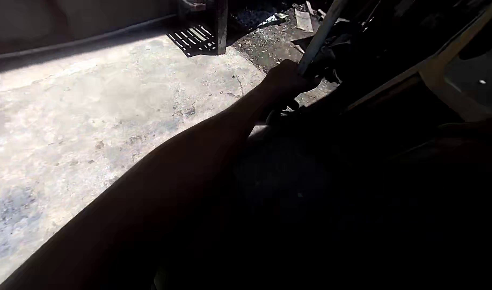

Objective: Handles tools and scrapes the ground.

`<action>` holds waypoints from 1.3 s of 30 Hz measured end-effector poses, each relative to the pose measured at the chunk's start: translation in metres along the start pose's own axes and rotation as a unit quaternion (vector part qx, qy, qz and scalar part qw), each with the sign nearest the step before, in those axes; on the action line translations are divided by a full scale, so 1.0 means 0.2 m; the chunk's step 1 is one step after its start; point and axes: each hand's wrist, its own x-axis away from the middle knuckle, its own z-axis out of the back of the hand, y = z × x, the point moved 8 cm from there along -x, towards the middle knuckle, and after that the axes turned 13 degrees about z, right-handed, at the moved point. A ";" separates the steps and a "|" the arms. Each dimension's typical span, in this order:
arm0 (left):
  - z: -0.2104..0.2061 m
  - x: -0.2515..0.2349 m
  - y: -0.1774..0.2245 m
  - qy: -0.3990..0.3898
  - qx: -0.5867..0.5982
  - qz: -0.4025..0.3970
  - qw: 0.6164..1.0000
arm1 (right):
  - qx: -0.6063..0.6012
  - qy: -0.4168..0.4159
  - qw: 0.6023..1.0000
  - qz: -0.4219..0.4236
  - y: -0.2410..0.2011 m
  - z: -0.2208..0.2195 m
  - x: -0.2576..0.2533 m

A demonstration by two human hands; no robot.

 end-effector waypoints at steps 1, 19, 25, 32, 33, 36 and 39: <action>0.00 0.03 -0.02 0.008 0.003 0.007 1.000 | -0.013 -0.044 0.999 0.006 0.06 -0.12 -0.10; -0.62 0.21 -0.08 -0.163 0.085 0.029 0.983 | -0.660 -0.067 0.709 -0.241 0.02 -1.15 -0.04; -0.74 0.26 0.09 -0.160 0.005 -0.039 0.986 | -0.744 0.144 0.590 -0.278 0.04 -0.97 -0.02; -0.91 0.34 0.10 -0.184 -0.164 -0.019 0.969 | -0.705 0.262 0.567 -0.337 0.16 -0.82 0.09; -0.91 0.36 0.09 -0.194 -0.162 -0.011 0.968 | -0.699 0.264 0.568 -0.345 0.19 -0.80 0.10; -0.87 0.43 0.09 -0.219 -0.140 0.026 0.965 | -0.661 0.275 0.592 -0.369 0.34 -0.74 0.15; -0.78 0.48 0.13 -0.185 -0.097 0.059 0.976 | -0.640 0.302 0.589 -0.390 0.53 -0.68 0.22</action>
